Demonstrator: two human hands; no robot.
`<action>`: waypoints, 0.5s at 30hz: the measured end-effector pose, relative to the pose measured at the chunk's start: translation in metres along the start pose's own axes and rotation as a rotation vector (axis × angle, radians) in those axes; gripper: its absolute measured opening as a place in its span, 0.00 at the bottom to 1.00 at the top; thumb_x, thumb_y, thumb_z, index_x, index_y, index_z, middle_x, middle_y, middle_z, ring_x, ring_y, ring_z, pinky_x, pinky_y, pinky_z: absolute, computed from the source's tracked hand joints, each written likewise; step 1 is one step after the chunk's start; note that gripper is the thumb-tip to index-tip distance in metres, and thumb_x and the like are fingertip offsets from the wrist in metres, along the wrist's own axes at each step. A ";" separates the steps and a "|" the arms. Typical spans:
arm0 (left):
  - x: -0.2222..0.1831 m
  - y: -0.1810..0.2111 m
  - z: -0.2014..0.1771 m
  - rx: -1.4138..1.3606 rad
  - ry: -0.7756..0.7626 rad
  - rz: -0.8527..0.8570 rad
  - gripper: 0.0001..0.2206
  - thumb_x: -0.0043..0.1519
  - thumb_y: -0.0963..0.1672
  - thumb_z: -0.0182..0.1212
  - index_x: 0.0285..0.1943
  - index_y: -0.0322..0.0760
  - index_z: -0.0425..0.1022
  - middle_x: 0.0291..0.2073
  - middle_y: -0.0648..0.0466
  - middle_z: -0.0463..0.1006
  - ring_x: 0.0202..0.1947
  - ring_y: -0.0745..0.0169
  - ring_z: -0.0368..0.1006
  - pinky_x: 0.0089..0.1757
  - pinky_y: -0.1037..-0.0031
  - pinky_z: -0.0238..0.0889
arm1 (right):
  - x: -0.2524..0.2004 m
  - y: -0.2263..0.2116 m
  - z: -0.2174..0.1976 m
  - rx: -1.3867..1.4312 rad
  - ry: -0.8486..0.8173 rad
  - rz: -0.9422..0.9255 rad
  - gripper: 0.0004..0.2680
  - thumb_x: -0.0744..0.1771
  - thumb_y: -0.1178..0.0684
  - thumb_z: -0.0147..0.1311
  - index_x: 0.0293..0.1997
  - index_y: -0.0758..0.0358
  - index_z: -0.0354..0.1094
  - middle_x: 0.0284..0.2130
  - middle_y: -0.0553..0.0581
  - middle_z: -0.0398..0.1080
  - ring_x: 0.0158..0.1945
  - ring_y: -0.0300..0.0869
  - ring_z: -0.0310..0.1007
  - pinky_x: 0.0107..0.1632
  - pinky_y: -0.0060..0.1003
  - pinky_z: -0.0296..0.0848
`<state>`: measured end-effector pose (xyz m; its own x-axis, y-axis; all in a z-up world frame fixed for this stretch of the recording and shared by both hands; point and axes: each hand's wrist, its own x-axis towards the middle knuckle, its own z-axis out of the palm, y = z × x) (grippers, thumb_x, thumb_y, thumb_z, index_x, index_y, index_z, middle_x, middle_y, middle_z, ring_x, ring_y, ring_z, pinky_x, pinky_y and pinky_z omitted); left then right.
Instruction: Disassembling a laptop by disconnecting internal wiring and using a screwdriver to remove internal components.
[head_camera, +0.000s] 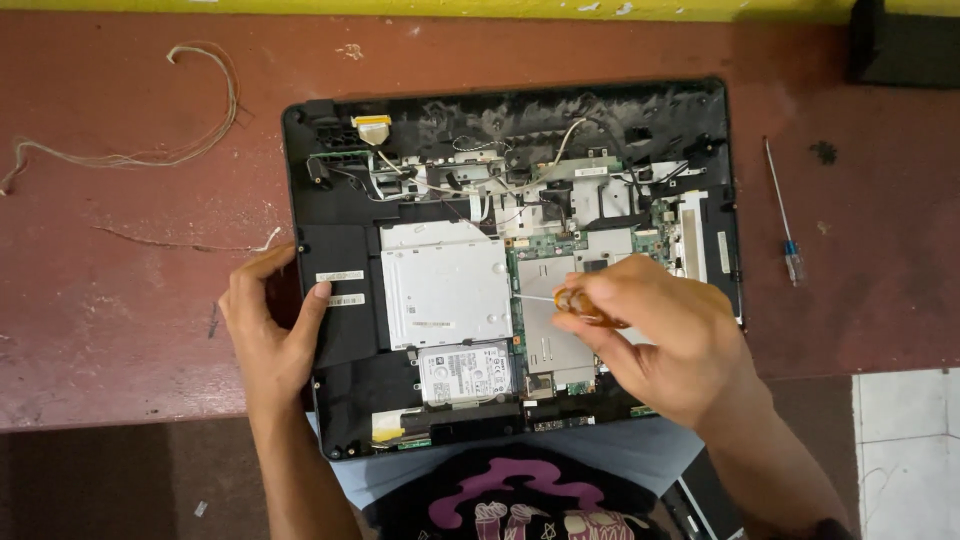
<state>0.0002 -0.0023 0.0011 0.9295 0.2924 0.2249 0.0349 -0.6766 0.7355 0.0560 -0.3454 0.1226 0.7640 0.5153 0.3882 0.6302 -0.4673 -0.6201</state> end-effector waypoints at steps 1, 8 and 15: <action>0.000 0.001 0.000 0.004 -0.003 -0.005 0.21 0.65 0.52 0.62 0.61 0.38 0.70 0.59 0.50 0.75 0.60 0.51 0.67 0.59 0.61 0.49 | -0.005 0.007 0.001 -0.003 -0.027 -0.056 0.15 0.67 0.59 0.64 0.55 0.64 0.61 0.40 0.61 0.75 0.42 0.45 0.79 0.41 0.33 0.81; 0.000 0.002 -0.001 -0.002 -0.005 -0.009 0.20 0.65 0.51 0.62 0.61 0.37 0.70 0.59 0.49 0.74 0.61 0.50 0.67 0.59 0.61 0.50 | 0.000 0.003 0.005 -0.073 0.032 -0.091 0.18 0.65 0.45 0.66 0.57 0.55 0.66 0.53 0.61 0.68 0.51 0.45 0.80 0.55 0.38 0.82; 0.000 0.004 -0.002 0.003 -0.015 -0.040 0.21 0.65 0.53 0.60 0.61 0.40 0.70 0.60 0.52 0.74 0.60 0.53 0.67 0.59 0.61 0.48 | -0.003 0.004 0.004 0.038 0.127 -0.073 0.17 0.65 0.60 0.70 0.58 0.58 0.66 0.38 0.58 0.73 0.47 0.48 0.85 0.50 0.35 0.86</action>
